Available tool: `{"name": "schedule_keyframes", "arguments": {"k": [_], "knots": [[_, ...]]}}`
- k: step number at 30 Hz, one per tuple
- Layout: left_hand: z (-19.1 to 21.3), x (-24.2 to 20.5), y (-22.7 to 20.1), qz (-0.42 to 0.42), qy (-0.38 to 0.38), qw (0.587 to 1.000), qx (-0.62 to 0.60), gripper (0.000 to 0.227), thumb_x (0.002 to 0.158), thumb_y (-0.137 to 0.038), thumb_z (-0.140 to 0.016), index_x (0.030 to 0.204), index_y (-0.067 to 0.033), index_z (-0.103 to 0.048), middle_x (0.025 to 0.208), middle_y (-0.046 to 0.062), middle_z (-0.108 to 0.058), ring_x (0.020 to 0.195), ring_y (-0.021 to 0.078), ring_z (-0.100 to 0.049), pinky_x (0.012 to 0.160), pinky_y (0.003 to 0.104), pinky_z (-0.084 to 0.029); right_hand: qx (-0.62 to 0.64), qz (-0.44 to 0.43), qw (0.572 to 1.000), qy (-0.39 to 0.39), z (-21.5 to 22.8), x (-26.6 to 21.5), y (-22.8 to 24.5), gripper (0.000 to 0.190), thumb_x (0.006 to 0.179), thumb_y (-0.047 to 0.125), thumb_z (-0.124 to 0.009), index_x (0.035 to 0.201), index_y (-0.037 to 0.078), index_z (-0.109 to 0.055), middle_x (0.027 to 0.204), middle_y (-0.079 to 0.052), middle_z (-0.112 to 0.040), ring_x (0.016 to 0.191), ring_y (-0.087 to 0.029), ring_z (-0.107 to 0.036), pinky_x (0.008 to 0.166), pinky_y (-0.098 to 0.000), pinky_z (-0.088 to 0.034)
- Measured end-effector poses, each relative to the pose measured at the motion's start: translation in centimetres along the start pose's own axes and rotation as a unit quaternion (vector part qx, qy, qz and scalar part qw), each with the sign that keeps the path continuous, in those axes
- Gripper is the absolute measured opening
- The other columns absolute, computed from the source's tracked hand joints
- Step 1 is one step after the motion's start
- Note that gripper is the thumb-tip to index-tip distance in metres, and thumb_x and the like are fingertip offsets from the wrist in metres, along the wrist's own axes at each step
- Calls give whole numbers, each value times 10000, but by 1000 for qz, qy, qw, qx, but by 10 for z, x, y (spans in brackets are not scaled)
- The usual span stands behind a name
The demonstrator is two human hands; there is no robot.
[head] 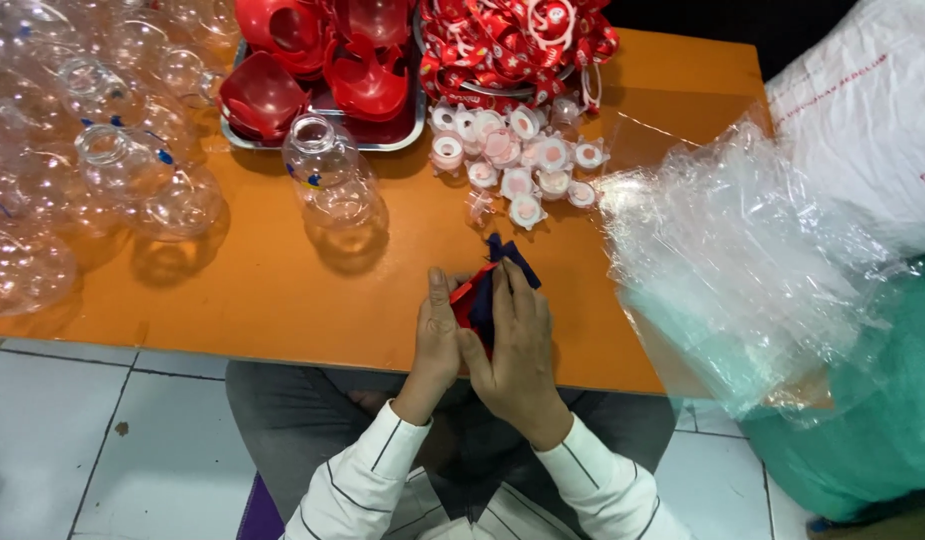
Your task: Assembling plastic water bottles by attaching red plastic bases and lanyards.
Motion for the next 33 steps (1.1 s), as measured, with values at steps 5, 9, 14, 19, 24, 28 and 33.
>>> {"name": "schedule_keyframes", "arguments": {"k": [5,9,14,19,24,28,33], "knots": [[-3,0,-11,64,8,997,46,748,992,-651,-227,1089,-95,-718,939,75,-731,904,180,-675,866,304,-551,-39,-20,999,29,-10,-15,6,551,1019,246,-465,1491,-38,-448,1428,-245,-513,1163,-364,-539,1011,-466,-326],[2,-8,-25,174,-45,977,118,903,819,-729,-183,1242,-128,-709,1191,55,-743,1122,163,-684,1049,280,-482,-11,-31,998,57,-21,-28,12,462,975,205,-500,1382,-3,-568,1338,-175,-615,1233,-354,-559,1109,-580,-270],[-6,-3,-3,194,28,979,-52,803,911,-668,-316,1234,-38,-695,1152,136,-716,1061,234,-681,981,341,-539,-14,-16,998,60,-24,-28,-7,475,900,154,-571,1362,48,-598,1045,-94,-664,958,-283,-604,948,-444,-369],[-6,16,33,136,181,917,-329,564,1078,-396,-414,1285,73,-650,1269,219,-683,1192,300,-645,1109,387,-459,136,-70,979,135,-21,-19,-18,327,880,127,-683,1206,109,-713,960,-20,-735,891,-202,-662,928,-357,-338],[-16,6,4,61,233,944,-227,517,1062,-426,-494,1378,-28,-593,1131,199,-707,1065,262,-687,1000,391,-549,396,-235,883,93,-28,-27,-62,151,799,127,-858,919,149,-768,898,-9,-718,869,-127,-635,811,-258,-472],[0,25,32,66,147,952,-261,417,998,-333,-634,1211,25,-626,926,41,-606,924,224,-685,903,377,-589,554,-248,792,67,-30,-24,-86,171,881,152,-786,1044,116,-750,999,-38,-722,974,-192,-659,905,-332,-505],[38,34,20,-61,2,988,-140,333,966,-385,-716,1002,-95,-557,715,11,-613,698,118,-688,700,265,-595,598,-333,724,-87,12,13,-82,203,1053,90,-613,929,42,-766,916,-92,-787,928,-193,-779,909,-348,-627]]}}
Point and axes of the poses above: each hand's wrist, its own x-axis towards the middle knuckle, its own z-axis out of the back of the hand, y = z × x, the point moved 9 cm from there along x, towards the middle knuckle
